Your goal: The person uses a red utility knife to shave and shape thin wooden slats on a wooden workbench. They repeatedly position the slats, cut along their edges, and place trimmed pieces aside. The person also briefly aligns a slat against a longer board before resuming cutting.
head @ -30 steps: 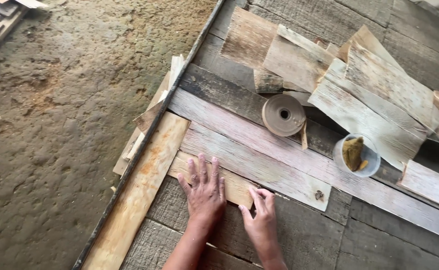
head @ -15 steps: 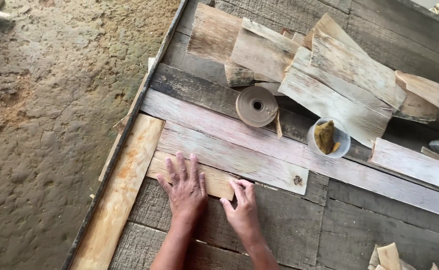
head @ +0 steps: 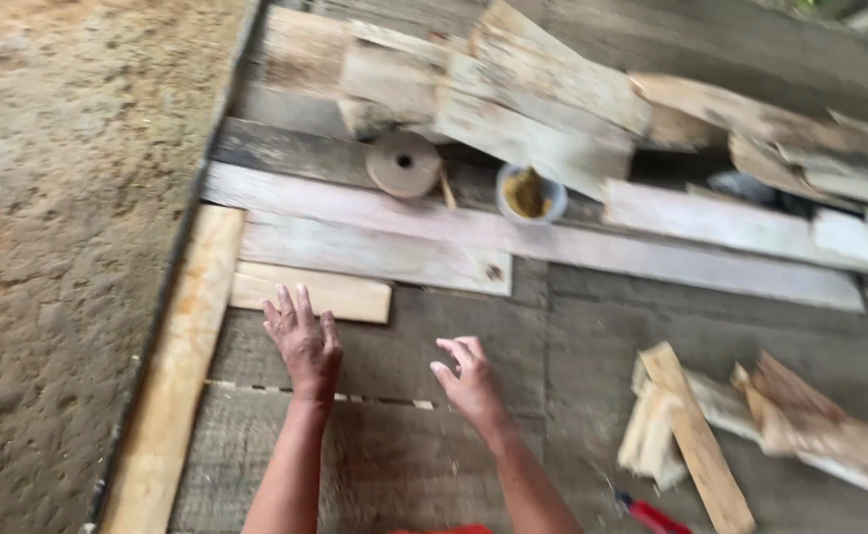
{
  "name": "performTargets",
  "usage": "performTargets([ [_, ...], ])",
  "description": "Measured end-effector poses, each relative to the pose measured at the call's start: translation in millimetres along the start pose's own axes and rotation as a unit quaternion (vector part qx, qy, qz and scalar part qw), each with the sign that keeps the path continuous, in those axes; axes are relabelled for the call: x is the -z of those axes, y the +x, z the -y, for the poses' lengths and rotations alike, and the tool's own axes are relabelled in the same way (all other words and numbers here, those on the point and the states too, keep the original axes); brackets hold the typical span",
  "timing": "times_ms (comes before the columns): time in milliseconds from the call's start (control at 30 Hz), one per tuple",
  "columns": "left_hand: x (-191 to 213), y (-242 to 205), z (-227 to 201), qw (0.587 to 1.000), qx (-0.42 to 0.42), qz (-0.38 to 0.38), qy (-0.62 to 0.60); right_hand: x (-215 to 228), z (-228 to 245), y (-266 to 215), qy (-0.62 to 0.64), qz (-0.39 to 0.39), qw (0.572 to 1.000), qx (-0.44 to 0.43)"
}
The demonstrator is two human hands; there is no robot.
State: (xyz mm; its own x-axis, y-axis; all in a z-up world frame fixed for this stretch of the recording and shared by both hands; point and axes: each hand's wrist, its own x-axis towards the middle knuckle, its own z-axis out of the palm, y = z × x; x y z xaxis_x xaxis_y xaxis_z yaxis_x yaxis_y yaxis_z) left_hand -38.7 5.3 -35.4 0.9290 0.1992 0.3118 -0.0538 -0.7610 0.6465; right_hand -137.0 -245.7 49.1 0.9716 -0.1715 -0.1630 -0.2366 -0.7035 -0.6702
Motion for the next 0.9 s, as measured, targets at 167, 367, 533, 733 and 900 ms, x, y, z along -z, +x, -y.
performTargets([
  [167, 40.9, -122.1, -112.8, 0.959, 0.006, 0.145, -0.244, 36.5, -47.6, -74.8, -0.026, -0.055, 0.998, -0.007],
  [367, 24.6, -220.8, -187.0, 0.902, 0.03, 0.373, -0.217, 121.2, -120.6, -155.9, -0.144, -0.115, 0.974, -0.132],
  [533, -2.4, -275.7, -227.9, 0.865, 0.037, 0.476, -0.158, 177.9, -207.9, -217.1, -0.233, -0.008, 0.924, -0.305],
  [733, -27.4, -319.3, -297.8, 0.852, -0.01, 0.504, -0.144, 184.2, -249.7, -243.7, -0.258, 0.106, 0.943, -0.179],
  [900, -33.6, -335.0, -358.6, 0.898, -0.002, 0.42, -0.13, 224.6, -252.9, -256.4, -0.176, -0.093, 0.977, -0.075],
])
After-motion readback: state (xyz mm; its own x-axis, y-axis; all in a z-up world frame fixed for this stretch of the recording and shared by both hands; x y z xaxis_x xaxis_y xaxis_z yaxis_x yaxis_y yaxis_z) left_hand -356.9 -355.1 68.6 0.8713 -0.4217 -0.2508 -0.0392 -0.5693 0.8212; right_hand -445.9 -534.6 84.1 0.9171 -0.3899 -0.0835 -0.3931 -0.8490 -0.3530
